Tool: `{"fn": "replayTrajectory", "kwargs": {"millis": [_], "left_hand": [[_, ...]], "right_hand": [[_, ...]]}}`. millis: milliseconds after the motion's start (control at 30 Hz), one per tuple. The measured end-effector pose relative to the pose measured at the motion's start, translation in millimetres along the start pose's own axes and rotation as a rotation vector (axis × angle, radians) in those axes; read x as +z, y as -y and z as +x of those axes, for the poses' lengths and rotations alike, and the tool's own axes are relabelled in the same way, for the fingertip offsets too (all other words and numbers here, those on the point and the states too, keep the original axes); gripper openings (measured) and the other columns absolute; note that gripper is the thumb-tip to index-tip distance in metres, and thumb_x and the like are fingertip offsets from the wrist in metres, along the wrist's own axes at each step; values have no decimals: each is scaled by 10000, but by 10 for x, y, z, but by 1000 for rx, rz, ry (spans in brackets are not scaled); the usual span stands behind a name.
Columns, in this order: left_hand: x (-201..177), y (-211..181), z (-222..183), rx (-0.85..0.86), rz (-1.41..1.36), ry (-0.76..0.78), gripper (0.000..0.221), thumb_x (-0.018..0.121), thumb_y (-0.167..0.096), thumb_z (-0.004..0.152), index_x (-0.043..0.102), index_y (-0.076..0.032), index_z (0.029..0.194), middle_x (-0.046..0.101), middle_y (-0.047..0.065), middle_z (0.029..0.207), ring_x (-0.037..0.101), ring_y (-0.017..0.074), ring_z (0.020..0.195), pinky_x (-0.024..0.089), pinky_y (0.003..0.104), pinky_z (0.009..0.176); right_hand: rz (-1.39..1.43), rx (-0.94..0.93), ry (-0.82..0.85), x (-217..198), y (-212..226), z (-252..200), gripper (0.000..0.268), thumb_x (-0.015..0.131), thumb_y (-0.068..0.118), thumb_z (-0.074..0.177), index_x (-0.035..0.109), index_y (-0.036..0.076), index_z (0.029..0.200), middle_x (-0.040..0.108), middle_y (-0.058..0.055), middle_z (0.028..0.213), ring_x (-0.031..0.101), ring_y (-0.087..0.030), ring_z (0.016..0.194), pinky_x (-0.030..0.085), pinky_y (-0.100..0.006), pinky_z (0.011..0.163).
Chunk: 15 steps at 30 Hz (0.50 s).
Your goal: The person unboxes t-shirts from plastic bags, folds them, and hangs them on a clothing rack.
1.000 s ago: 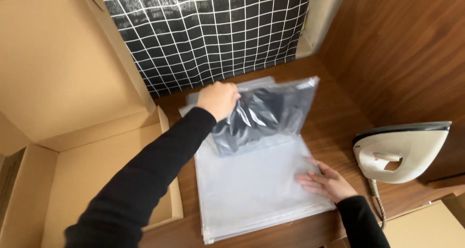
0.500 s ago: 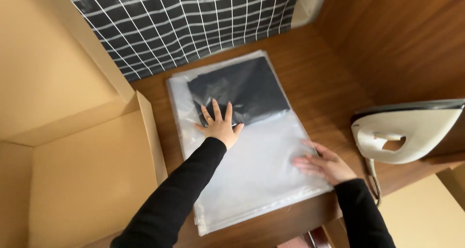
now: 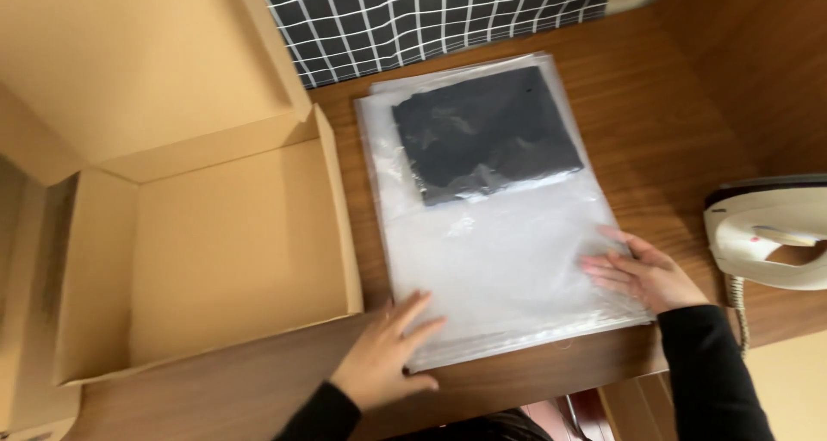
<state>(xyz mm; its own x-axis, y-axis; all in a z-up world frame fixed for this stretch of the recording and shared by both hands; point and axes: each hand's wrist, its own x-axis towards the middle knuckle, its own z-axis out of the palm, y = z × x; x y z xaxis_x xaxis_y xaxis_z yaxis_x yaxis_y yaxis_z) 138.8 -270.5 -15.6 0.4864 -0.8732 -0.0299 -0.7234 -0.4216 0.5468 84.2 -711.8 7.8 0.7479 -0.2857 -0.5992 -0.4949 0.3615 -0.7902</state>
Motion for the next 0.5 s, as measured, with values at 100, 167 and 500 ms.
{"fn": "replayTrajectory", "kwargs": {"millis": [100, 167, 500], "left_hand": [[249, -13, -285, 46, -11, -84, 808, 936, -348, 851, 582, -83, 1528, 327, 216, 1719, 267, 396, 1606, 205, 675, 1229], [307, -105, -329, 33, -68, -339, 395, 737, -273, 1040, 722, -69, 1378, 518, 178, 1620, 445, 361, 1534, 377, 613, 1203], [166, 6, -263, -189, -226, -342, 410, 624, -357, 1069, 752, -84, 1347, 565, 129, 1593, 465, 266, 1527, 294, 538, 1250]], "right_hand": [[-37, 12, -50, 136, 73, -75, 523, 383, -55, 1129, 468, 75, 1629, 624, -448, 1339, 616, -487, 1250, 468, -488, 1095], [-54, 10, -85, 201, 102, -115, 508, 386, -66, 1129, 470, 65, 1612, 611, -444, 1336, 604, -486, 1267, 456, -481, 1129], [-50, -58, -130, 467, 62, -342, 476, 395, -62, 1125, 482, 34, 1583, 613, -373, 1369, 606, -447, 1300, 464, -474, 1149]]}}
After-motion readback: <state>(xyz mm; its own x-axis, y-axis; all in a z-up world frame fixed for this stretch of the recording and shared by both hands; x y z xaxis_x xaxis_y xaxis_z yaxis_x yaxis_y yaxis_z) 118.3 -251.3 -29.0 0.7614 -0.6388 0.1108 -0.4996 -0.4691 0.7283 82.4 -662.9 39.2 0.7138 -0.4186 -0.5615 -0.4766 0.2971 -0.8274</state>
